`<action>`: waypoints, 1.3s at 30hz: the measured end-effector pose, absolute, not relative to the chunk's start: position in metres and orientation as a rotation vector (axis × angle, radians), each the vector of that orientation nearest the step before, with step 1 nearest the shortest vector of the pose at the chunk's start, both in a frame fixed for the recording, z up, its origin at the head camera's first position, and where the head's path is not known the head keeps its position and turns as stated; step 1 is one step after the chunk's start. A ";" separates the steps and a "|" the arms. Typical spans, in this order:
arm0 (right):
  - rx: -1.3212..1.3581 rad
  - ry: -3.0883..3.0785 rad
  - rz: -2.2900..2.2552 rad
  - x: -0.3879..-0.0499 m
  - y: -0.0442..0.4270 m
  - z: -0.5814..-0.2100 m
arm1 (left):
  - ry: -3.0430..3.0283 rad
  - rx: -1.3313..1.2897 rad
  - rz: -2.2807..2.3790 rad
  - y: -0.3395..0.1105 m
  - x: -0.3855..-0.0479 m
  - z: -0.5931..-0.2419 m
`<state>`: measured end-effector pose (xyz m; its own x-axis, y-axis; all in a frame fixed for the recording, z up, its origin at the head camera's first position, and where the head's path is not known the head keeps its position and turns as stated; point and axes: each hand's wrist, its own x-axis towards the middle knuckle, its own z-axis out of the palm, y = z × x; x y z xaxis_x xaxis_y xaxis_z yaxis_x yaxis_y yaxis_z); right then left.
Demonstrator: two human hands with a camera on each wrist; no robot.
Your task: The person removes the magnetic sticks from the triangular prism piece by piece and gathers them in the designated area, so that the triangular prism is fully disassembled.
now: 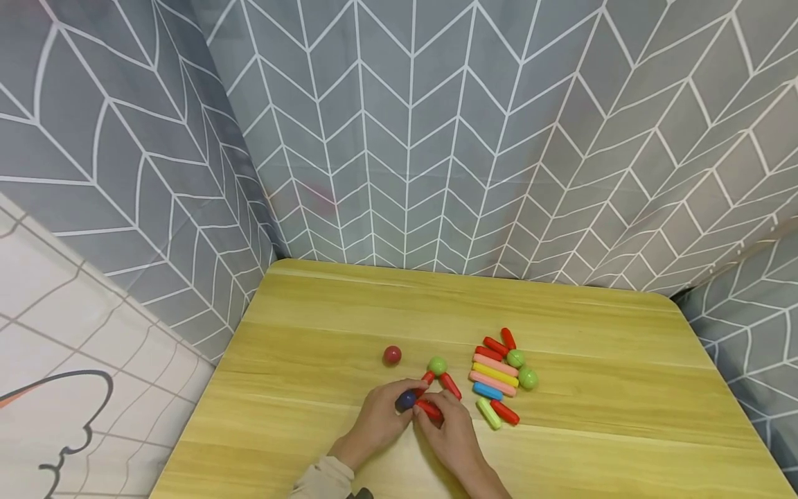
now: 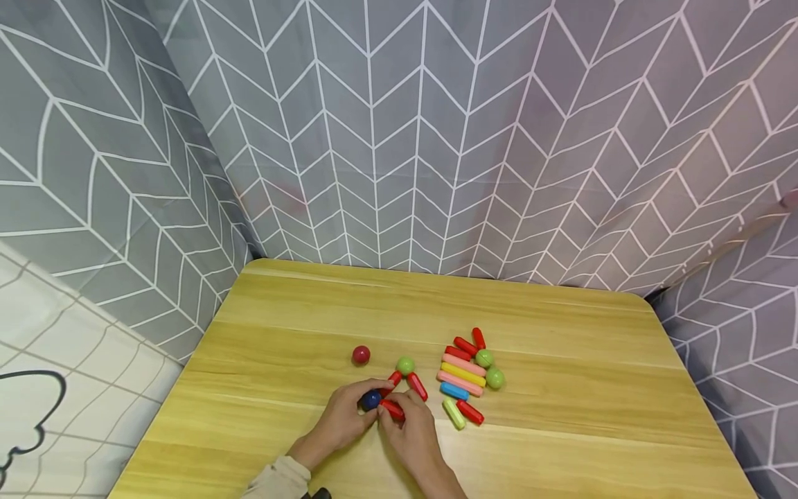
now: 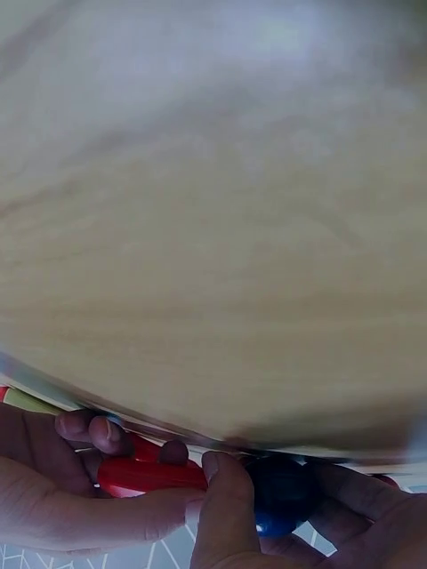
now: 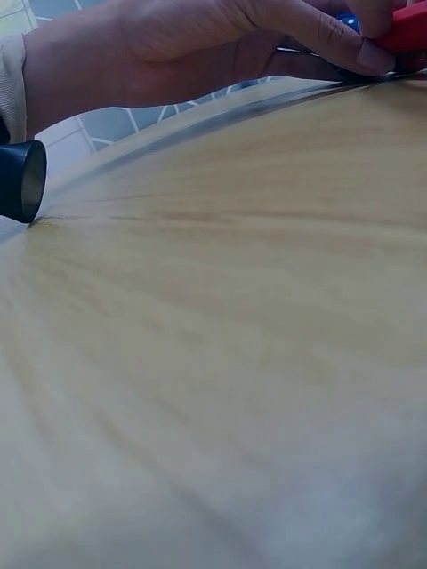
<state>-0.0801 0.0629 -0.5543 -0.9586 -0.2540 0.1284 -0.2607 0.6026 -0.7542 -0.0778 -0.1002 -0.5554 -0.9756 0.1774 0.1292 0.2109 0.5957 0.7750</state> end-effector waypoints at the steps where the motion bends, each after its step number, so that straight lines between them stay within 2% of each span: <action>1: 0.449 -2.806 1.316 -0.080 0.063 -0.554 | -2.770 -0.338 -1.353 -0.100 -0.078 -0.556; 14: 0.447 -2.806 1.281 -0.082 0.065 -0.553 | -2.769 -0.336 -1.360 -0.101 -0.077 -0.557; 39: 0.086 -2.733 1.269 -0.067 0.106 -0.543 | -2.797 -0.281 -1.476 -0.101 -0.077 -0.555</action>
